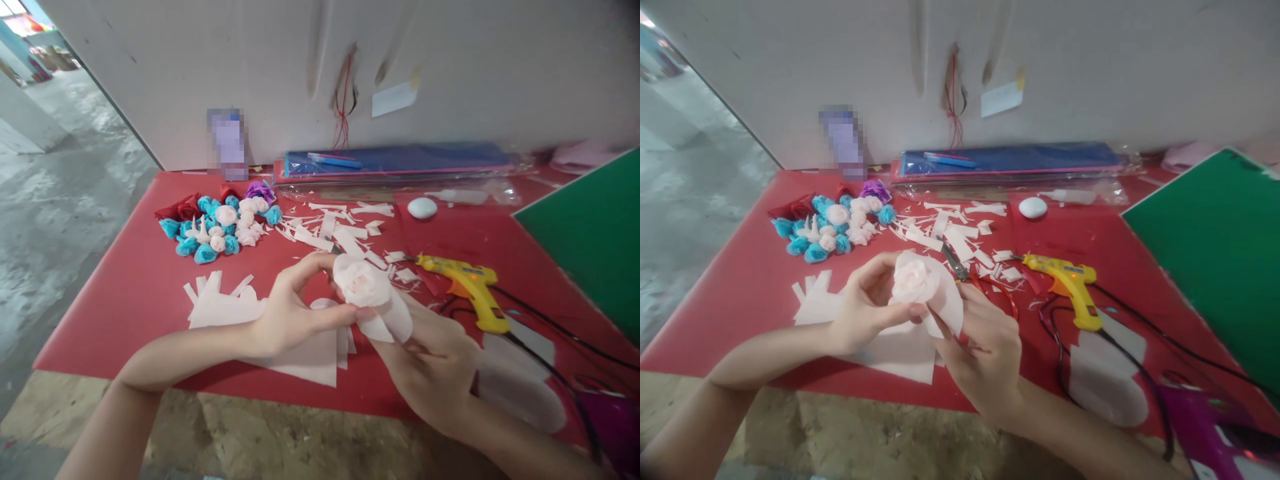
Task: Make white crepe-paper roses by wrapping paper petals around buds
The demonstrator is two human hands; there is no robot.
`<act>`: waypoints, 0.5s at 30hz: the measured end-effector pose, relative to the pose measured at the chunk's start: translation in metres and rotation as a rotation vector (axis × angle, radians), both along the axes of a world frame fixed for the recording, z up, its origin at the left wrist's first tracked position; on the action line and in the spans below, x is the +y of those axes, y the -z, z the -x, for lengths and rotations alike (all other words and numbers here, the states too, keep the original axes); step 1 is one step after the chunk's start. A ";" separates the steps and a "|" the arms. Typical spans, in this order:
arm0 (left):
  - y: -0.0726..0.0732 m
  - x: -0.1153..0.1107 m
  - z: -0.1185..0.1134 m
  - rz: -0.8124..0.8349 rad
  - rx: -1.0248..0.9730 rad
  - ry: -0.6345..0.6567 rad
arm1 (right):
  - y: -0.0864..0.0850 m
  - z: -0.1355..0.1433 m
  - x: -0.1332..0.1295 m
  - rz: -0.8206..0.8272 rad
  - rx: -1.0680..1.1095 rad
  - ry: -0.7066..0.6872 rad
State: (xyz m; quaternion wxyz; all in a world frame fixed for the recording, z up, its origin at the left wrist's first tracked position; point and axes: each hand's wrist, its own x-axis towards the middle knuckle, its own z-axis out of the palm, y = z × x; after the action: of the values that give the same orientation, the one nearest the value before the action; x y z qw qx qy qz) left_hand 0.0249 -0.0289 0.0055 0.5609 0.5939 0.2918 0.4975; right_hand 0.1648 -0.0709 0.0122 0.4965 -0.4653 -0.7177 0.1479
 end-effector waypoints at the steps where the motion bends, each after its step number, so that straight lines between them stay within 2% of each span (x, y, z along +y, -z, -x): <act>1: 0.001 0.000 0.000 -0.016 0.004 -0.002 | 0.000 0.000 0.000 0.004 0.001 -0.002; 6: 0.001 0.002 0.000 -0.074 0.030 -0.010 | 0.001 -0.002 -0.002 0.016 0.006 0.007; 10: -0.001 0.005 -0.002 -0.149 0.051 -0.054 | 0.003 -0.004 -0.001 -0.023 0.017 -0.013; 15: -0.005 0.007 -0.002 -0.244 0.095 -0.048 | 0.002 -0.001 0.001 -0.060 0.015 -0.021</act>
State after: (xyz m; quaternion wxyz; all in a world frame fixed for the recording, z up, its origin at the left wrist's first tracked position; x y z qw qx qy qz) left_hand 0.0269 -0.0221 0.0102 0.4580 0.6733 0.2698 0.5139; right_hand 0.1658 -0.0697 0.0105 0.5142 -0.4415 -0.7228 0.1352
